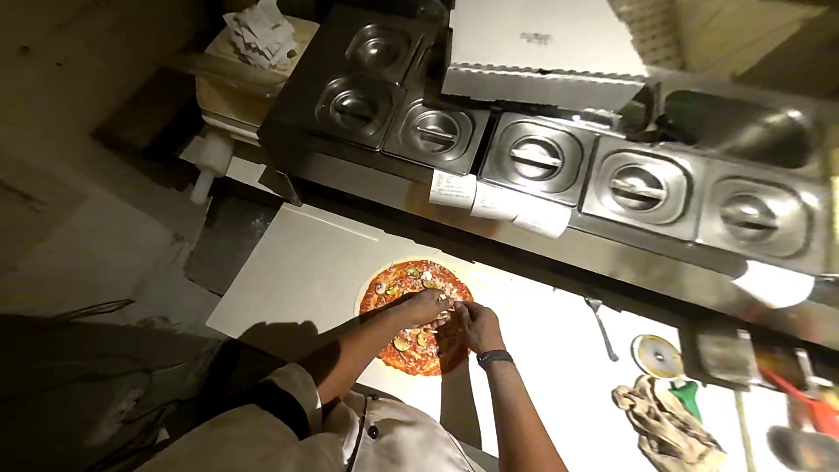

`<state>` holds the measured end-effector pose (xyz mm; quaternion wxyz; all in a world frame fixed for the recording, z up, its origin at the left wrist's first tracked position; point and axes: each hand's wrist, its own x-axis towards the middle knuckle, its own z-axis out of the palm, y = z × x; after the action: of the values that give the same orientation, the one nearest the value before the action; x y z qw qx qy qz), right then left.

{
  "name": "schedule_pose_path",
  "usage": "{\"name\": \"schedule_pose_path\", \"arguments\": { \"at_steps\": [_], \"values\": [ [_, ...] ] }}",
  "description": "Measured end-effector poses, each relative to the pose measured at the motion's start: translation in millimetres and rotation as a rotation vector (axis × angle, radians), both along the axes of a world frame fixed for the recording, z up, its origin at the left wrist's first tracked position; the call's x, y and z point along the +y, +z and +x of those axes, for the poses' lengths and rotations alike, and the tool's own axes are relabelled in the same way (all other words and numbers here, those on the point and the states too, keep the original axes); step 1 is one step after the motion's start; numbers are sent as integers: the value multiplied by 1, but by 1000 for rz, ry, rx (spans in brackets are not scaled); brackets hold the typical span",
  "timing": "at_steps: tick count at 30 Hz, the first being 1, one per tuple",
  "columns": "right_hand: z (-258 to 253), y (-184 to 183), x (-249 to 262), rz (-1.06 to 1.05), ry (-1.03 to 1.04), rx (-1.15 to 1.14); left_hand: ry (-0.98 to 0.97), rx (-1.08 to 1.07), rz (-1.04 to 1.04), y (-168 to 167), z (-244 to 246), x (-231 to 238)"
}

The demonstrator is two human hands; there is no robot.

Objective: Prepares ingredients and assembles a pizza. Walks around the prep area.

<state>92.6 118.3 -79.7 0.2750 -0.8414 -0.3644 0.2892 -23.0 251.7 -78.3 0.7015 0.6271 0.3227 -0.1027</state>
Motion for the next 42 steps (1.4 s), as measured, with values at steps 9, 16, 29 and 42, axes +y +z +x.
{"name": "schedule_pose_path", "arguments": {
  "at_steps": [9, 16, 29, 42],
  "values": [
    [-2, -3, -5, -56, -65, 88, 11, -69, 8, -5, -4, -2],
    [-8, 10, -8, -167, -63, -181, -193, 2, 604, -8, 2, 10],
    [-59, 13, -29, -35, 85, 249, -251, 149, 932, 10, -97, 17],
    [-73, 22, -1, 21, 16, -222, 20, 324, 610, 39, -141, 15]
  ]
}}
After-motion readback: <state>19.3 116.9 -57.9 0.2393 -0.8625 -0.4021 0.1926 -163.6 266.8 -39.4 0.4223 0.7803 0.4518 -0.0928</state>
